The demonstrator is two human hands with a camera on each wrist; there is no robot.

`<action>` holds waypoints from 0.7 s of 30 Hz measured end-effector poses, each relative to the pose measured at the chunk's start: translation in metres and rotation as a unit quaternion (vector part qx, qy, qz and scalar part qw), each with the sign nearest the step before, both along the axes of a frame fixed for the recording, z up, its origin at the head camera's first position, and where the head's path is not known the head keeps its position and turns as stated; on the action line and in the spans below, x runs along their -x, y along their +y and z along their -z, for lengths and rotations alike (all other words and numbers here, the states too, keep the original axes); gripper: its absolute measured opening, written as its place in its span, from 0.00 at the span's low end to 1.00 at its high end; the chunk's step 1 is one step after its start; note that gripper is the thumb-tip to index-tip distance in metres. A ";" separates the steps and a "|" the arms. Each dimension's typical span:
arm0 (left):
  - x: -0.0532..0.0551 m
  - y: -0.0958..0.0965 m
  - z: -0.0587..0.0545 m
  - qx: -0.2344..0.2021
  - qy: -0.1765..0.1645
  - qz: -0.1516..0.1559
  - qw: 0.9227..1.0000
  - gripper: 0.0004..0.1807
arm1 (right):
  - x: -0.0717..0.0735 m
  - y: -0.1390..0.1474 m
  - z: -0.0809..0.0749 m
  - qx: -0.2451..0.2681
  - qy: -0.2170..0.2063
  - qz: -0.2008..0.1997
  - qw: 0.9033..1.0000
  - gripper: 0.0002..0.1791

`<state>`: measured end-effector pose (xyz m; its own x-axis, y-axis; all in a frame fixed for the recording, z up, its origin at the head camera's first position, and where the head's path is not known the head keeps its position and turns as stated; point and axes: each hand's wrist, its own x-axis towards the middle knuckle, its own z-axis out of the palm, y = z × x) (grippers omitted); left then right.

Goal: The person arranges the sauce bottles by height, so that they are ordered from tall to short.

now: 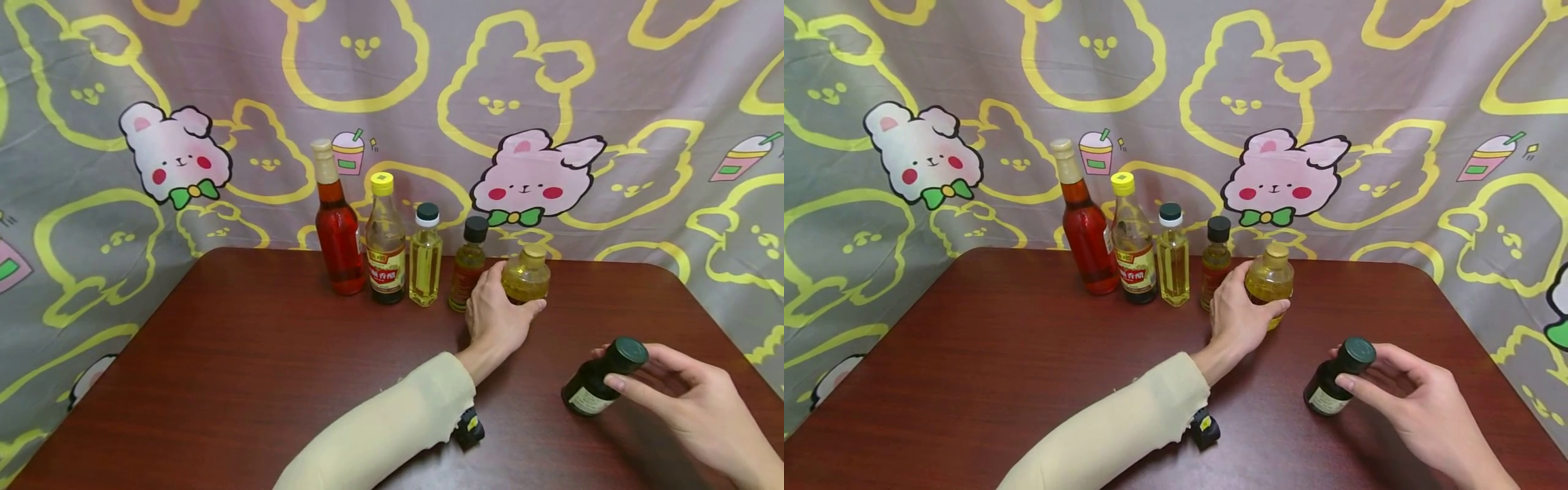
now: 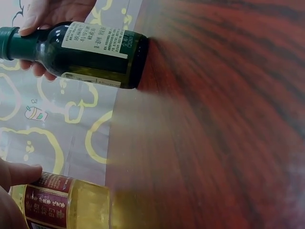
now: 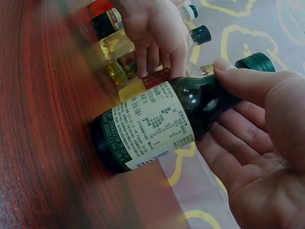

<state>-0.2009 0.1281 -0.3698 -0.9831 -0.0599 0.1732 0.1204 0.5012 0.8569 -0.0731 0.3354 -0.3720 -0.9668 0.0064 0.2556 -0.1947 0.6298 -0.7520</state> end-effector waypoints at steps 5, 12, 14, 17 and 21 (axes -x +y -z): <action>0.002 0.002 0.001 0.004 0.003 -0.006 1.000 0.41 | 0.000 -0.002 0.000 0.009 0.007 -0.005 1.000 0.24; 0.004 0.005 0.003 -0.002 0.003 -0.011 1.000 0.41 | 0.000 -0.001 0.001 0.002 -0.002 0.001 1.000 0.24; 0.004 0.005 0.004 -0.008 0.001 -0.010 1.000 0.42 | 0.000 0.000 0.001 -0.001 -0.005 0.005 1.000 0.24; 0.004 0.005 0.004 -0.021 -0.001 -0.006 1.000 0.42 | 0.000 0.002 0.001 -0.001 -0.005 0.005 1.000 0.24; 0.003 0.005 0.004 -0.045 0.002 -0.003 0.999 0.41 | 0.001 0.004 0.002 -0.001 -0.006 0.009 1.000 0.22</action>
